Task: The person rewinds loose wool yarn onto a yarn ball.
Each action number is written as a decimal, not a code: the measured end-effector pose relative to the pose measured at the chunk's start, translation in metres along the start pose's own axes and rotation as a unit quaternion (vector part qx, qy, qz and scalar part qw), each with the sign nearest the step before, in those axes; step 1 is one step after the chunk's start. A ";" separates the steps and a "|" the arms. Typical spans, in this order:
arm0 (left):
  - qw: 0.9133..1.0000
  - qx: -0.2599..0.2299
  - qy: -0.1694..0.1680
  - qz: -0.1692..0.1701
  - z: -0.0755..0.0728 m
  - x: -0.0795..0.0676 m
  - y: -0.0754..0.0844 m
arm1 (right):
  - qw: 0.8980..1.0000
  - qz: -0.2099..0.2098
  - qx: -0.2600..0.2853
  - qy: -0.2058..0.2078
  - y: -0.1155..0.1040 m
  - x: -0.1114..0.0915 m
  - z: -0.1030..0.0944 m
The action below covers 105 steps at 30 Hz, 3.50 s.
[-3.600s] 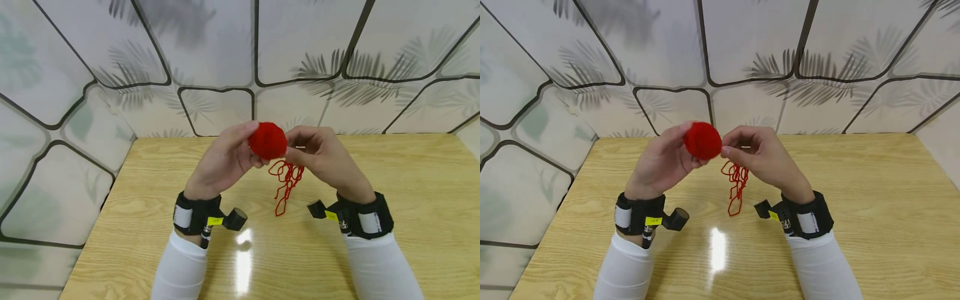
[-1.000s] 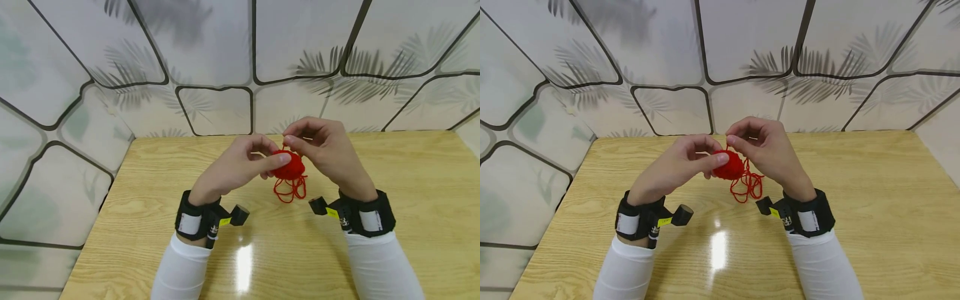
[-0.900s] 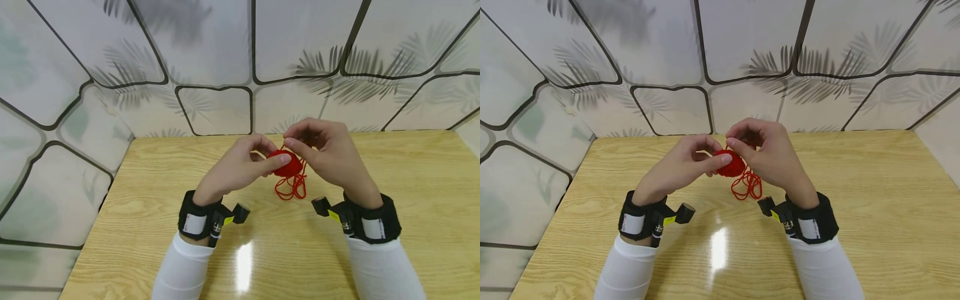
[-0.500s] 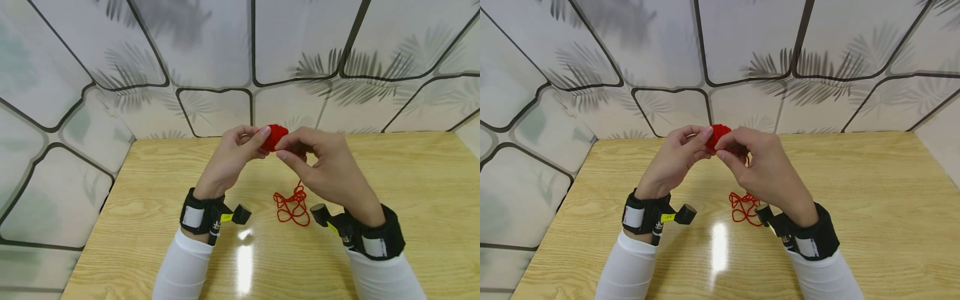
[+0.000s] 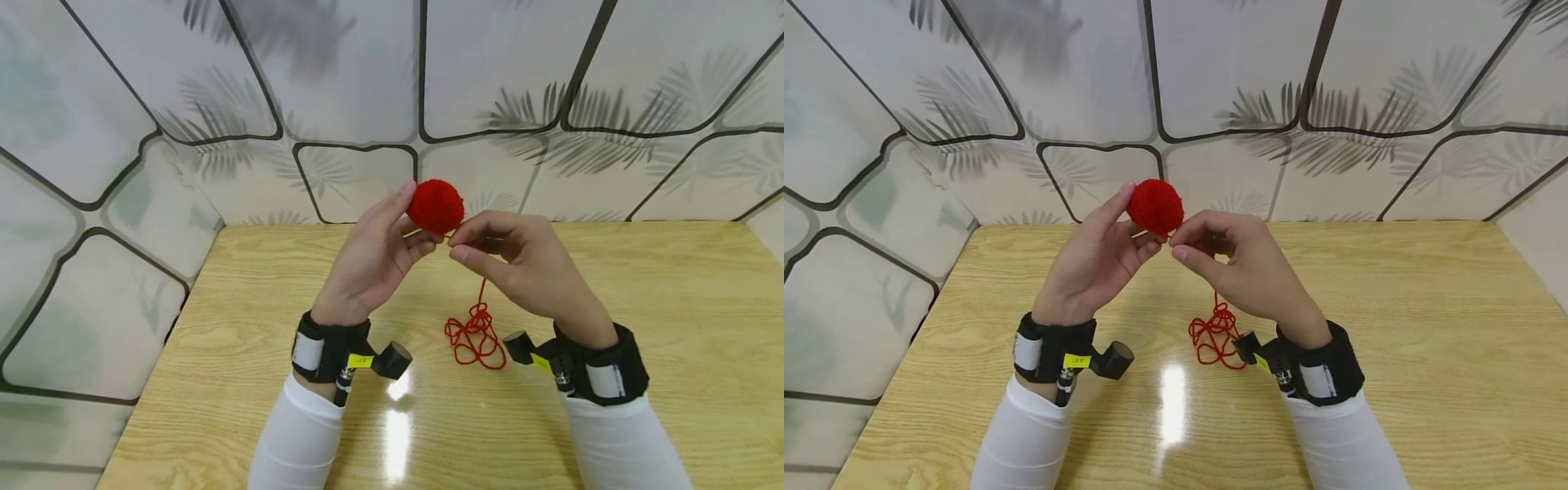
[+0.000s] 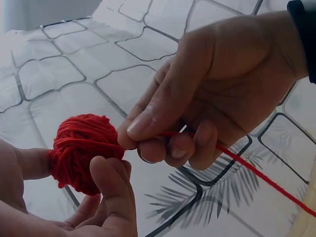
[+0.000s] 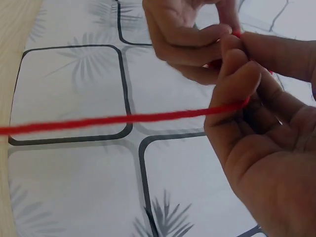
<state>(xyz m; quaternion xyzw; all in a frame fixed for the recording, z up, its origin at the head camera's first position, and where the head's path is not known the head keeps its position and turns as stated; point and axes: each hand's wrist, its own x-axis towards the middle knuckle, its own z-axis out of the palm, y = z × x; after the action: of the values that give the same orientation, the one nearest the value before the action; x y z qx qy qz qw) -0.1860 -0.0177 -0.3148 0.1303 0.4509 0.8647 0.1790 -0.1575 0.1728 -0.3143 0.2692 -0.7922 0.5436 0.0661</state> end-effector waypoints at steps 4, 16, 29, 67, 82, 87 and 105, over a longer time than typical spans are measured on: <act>1.000 -0.004 -0.026 -0.006 0.002 -0.001 -0.001 | 0.999 0.016 0.028 0.035 0.003 0.001 -0.004; 0.946 0.307 -0.002 0.105 0.013 -0.004 -0.014 | 0.998 -0.028 0.022 0.051 0.000 0.002 0.000; 0.925 0.343 0.060 0.151 0.017 -0.004 -0.020 | 0.972 -0.126 -0.190 0.049 -0.012 0.001 0.013; 0.940 0.231 -0.019 0.249 0.025 -0.008 -0.010 | 0.992 0.009 0.064 0.107 0.001 0.004 0.000; 0.865 0.429 0.038 0.258 0.008 -0.008 0.001 | 0.991 -0.046 -0.128 0.012 -0.016 -0.008 -0.004; 0.871 0.448 0.014 0.202 0.000 -0.008 0.002 | 0.987 -0.087 -0.137 0.019 -0.034 -0.013 -0.013; 0.935 0.307 -0.177 0.019 0.010 -0.020 0.020 | 0.978 -0.141 -0.148 0.036 -0.051 -0.013 -0.020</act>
<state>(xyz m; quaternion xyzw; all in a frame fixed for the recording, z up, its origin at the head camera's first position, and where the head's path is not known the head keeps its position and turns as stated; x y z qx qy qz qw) -0.1680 -0.0296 -0.2938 0.3385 0.6528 0.6503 0.1907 -0.1246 0.1821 -0.2698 0.3456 -0.8151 0.4149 0.2097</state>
